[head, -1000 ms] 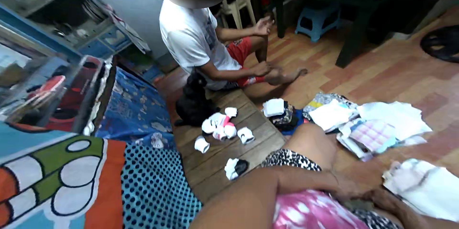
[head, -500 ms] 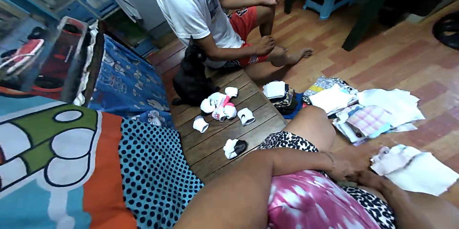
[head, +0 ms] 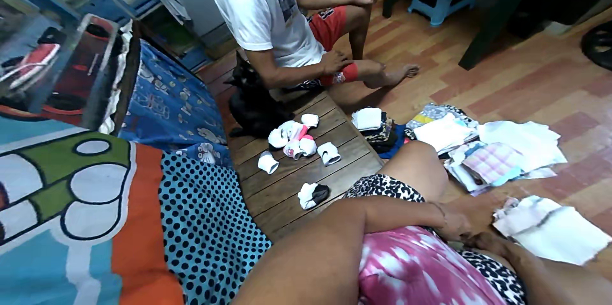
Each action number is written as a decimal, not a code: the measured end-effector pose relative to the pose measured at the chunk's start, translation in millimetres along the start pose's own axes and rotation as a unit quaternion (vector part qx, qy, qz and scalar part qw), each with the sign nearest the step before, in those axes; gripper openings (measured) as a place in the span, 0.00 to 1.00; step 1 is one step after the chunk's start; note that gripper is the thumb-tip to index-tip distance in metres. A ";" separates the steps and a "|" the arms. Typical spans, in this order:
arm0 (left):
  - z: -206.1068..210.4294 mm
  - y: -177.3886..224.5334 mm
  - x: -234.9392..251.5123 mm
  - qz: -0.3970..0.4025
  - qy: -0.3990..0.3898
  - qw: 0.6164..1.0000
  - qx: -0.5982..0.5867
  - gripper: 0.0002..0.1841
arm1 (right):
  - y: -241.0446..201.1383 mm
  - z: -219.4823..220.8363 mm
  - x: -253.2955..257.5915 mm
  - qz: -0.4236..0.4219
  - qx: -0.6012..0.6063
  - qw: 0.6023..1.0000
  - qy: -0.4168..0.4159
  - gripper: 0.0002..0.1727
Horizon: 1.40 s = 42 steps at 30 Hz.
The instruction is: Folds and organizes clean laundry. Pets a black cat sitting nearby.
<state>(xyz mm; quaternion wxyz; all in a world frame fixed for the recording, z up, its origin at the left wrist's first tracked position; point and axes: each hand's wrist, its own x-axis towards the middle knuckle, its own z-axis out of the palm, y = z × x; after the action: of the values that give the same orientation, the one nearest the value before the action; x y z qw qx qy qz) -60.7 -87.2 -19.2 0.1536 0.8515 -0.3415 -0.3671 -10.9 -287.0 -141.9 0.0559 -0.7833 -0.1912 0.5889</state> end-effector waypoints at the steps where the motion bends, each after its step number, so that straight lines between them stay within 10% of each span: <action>1: 0.0 0.8 -0.3 0.001 0.001 1.000 0.000 0.15 | 3.1 0.2 2.0 -0.010 -0.005 1.000 -0.002 0.17; 42: -1.9 -0.9 -3.0 0.016 0.011 1.000 0.007 0.13 | 16.3 1.3 10.8 -0.006 0.023 0.997 0.070 0.17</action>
<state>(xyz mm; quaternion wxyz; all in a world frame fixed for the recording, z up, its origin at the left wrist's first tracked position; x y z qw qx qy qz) -60.4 -84.5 -16.8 0.1571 0.8511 -0.3560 -0.3524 -5.7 -298.2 -157.1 0.0909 -0.8198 -0.1775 0.5368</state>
